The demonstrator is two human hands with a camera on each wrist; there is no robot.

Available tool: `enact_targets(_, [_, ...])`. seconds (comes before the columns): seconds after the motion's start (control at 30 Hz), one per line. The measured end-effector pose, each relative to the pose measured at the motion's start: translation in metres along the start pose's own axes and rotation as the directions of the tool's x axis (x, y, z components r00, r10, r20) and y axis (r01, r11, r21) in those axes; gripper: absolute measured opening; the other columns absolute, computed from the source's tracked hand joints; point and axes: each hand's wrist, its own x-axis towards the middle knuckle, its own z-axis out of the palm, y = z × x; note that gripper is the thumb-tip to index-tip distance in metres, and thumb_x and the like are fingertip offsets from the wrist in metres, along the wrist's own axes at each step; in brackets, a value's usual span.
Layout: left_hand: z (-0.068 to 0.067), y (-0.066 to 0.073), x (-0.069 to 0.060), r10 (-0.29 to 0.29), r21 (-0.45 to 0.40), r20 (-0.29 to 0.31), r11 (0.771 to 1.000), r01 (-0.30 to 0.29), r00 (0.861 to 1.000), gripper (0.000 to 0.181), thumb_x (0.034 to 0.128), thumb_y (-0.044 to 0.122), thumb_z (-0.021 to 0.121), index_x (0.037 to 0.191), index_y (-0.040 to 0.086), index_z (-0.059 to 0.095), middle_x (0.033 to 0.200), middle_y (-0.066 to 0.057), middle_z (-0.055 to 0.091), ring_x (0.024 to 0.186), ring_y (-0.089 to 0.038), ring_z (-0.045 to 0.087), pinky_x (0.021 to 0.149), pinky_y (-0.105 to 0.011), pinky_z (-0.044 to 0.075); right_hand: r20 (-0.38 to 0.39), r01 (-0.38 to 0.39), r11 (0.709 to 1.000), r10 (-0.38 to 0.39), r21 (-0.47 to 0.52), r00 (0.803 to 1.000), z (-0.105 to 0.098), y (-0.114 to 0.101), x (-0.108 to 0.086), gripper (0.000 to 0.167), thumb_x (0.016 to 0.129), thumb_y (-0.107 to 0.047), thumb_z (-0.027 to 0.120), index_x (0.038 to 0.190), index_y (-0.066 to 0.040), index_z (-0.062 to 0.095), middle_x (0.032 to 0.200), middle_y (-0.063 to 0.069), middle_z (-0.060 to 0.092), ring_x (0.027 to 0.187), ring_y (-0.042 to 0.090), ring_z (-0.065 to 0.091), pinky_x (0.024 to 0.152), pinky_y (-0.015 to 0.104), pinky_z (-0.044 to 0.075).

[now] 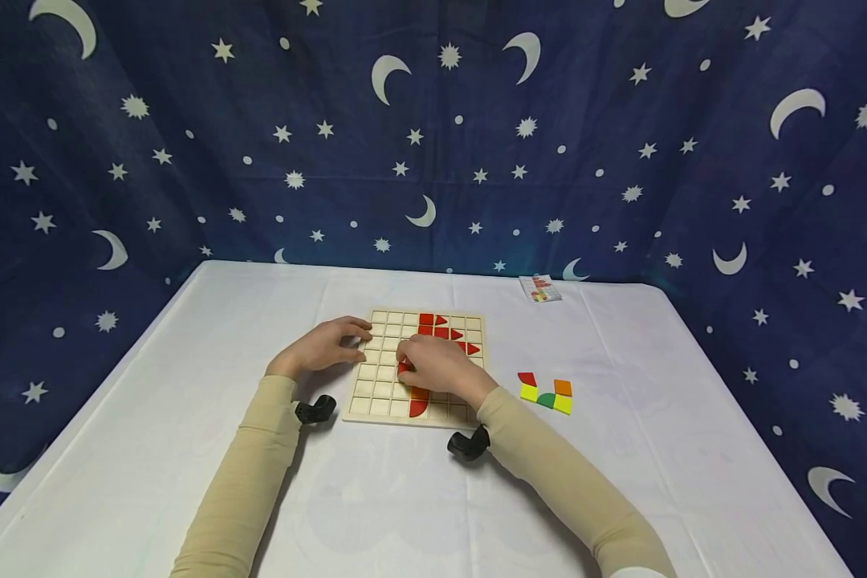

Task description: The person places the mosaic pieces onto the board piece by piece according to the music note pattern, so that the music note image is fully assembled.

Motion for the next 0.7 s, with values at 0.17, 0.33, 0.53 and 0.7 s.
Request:
enact_targets(0.17, [-0.0001,-0.0004,-0.0002,0.004,0.002,-0.001,1.000,-0.004,1.000,0.041,0.0882,0.016,0.073,0.124,-0.002,0.065,0.141,-0.015,0.051,0.135,-0.033,0.042,0.114,-0.043,0.032,-0.003,-0.006,1.000,0.006,-0.008,1.000,0.0008,-0.0028,0.0005,0.021,0.089,-0.033,0.072,0.102,-0.018,0.066,0.092,-0.007,0.060,0.080,0.008,0.056,0.067,0.027,0.050])
enact_targets(0.33, [0.0000,-0.0011,-0.0004,-0.003,0.000,0.003,1.000,0.003,1.000,0.042,0.0883,0.016,0.073,0.125,-0.001,0.064,0.142,-0.015,0.050,0.135,-0.034,0.042,0.113,-0.044,0.033,0.004,0.010,1.000,-0.010,-0.028,1.000,0.0029,-0.0032,0.0014,0.015,0.089,-0.030,0.072,0.098,-0.018,0.067,0.089,-0.008,0.060,0.079,0.007,0.056,0.066,0.026,0.049])
enact_targets(0.53, [-0.0003,-0.0010,0.0004,-0.004,0.006,0.006,1.000,0.004,1.000,0.042,0.0885,0.016,0.073,0.126,-0.001,0.064,0.143,-0.015,0.050,0.136,-0.033,0.041,0.114,-0.043,0.032,-0.008,0.011,0.999,-0.012,-0.032,1.000,0.0039,-0.0036,0.0018,0.013,0.089,-0.027,0.071,0.097,-0.018,0.068,0.088,-0.008,0.061,0.078,0.007,0.056,0.064,0.026,0.049])
enact_targets(0.7, [-0.0005,-0.0003,0.0007,-0.006,0.010,0.011,1.000,0.006,1.000,0.043,0.0886,0.017,0.073,0.126,-0.001,0.064,0.143,-0.015,0.050,0.136,-0.033,0.041,0.114,-0.043,0.033,-0.022,0.010,1.000,-0.011,-0.028,1.000,0.0046,-0.0043,0.0010,0.013,0.089,-0.027,0.072,0.097,-0.018,0.069,0.087,-0.008,0.062,0.078,0.007,0.057,0.064,0.025,0.049])
